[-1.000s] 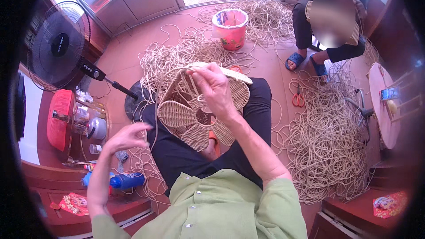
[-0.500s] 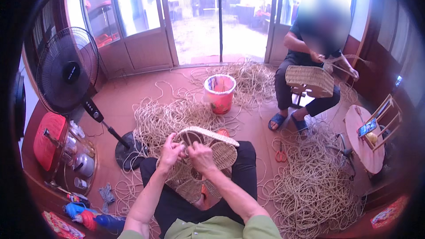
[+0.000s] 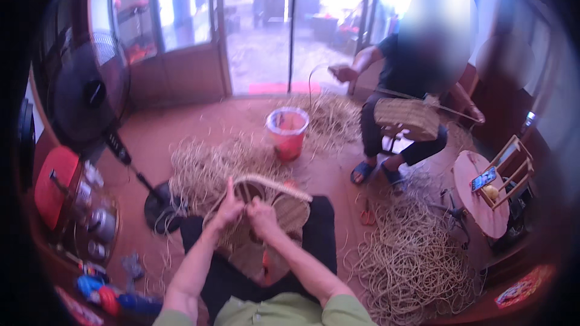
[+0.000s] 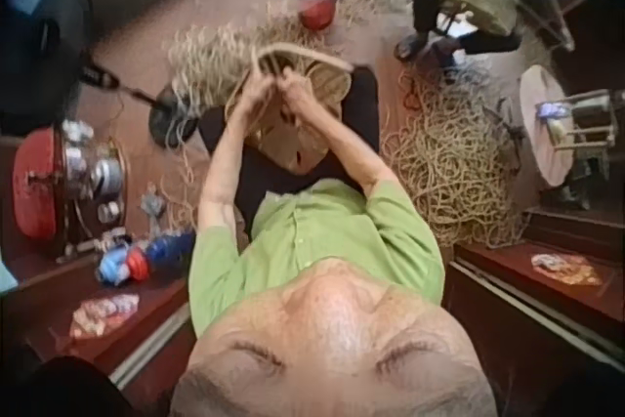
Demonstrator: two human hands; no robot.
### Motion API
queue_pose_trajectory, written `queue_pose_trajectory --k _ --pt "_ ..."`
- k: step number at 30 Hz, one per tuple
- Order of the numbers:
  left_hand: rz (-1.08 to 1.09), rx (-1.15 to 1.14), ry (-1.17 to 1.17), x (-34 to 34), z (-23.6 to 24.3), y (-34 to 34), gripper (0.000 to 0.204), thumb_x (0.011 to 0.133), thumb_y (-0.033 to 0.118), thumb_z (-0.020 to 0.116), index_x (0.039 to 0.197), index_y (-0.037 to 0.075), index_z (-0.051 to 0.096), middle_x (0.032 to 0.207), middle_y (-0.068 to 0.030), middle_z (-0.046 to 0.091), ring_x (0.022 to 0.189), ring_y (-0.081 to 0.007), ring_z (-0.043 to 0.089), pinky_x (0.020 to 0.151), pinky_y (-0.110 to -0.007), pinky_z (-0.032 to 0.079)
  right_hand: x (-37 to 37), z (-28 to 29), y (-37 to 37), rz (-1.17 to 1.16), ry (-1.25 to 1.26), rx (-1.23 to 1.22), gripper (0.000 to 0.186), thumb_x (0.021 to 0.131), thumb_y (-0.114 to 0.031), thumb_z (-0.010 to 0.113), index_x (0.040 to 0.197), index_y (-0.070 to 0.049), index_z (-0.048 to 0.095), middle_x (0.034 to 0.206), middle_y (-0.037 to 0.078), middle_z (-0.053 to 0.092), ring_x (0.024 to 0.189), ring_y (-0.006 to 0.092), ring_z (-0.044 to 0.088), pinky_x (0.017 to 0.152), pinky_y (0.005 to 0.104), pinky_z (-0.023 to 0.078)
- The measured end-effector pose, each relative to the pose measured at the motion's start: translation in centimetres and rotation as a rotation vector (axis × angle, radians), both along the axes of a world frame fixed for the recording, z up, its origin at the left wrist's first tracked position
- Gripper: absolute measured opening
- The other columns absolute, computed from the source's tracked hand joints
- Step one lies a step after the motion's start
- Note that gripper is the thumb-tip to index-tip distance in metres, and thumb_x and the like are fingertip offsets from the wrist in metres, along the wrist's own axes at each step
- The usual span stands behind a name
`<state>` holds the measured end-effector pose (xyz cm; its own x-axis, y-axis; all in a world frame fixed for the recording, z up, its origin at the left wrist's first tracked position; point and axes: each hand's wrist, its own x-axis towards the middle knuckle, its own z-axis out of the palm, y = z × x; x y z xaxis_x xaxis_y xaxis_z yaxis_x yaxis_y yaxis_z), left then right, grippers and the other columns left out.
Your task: Weaving a flower-shaped basket using light-colored fibers.
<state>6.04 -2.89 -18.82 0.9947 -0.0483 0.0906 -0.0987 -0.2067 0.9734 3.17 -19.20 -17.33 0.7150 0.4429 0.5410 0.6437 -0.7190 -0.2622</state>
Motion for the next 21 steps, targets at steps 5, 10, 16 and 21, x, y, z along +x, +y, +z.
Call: queue_pose_trajectory --k 5,10,16,21 --pt "-0.117 -0.310 0.160 -0.9 5.6 -0.3 0.104 0.084 0.006 0.051 0.149 0.018 -0.029 0.080 -0.0125 0.062 0.048 -0.0179 0.057 0.034 -0.030 0.045 0.6 1.5 -1.0 0.021 0.008 0.230 0.009 0.080 -0.015 0.071 0.087 -0.010 0.067 0.078 0.010 0.058 0.072 0.0297 0.064 0.064 0.0422 0.052" --pt "-0.029 -0.009 0.085 -2.0 5.3 -0.7 0.097 0.084 -0.001 0.047 0.155 0.023 -0.016 0.079 -0.0097 0.064 0.048 -0.0140 0.053 0.043 -0.028 0.049 -0.1 1.8 -0.6 0.065 0.068 0.368 0.011 0.086 -0.015 0.069 0.096 -0.009 0.069 0.083 0.010 0.061 0.075 0.0305 0.065 0.064 0.0420 0.052" --pt "-0.082 -0.298 0.235 -9.2 11.0 2.8 0.093 0.084 0.006 0.063 0.155 0.009 0.004 0.067 0.0002 0.052 0.049 -0.0070 0.046 0.041 -0.022 0.038 -1.4 2.7 -2.0 0.120 0.207 0.607 0.015 0.088 -0.006 0.067 0.102 -0.002 0.067 0.091 0.008 0.061 0.078 0.0184 0.062 0.068 0.0303 0.049" --pt "0.310 -0.348 0.225 -20.1 13.0 17.1 0.035 0.087 0.016 0.064 0.120 0.007 0.062 0.062 0.0107 0.039 0.046 0.0004 0.029 0.041 -0.019 0.020 -2.5 3.8 -6.8 0.017 0.139 0.699 0.014 0.094 -0.008 0.059 0.102 0.000 0.067 0.097 0.009 0.064 0.093 0.0195 0.062 0.085 0.0309 0.048"
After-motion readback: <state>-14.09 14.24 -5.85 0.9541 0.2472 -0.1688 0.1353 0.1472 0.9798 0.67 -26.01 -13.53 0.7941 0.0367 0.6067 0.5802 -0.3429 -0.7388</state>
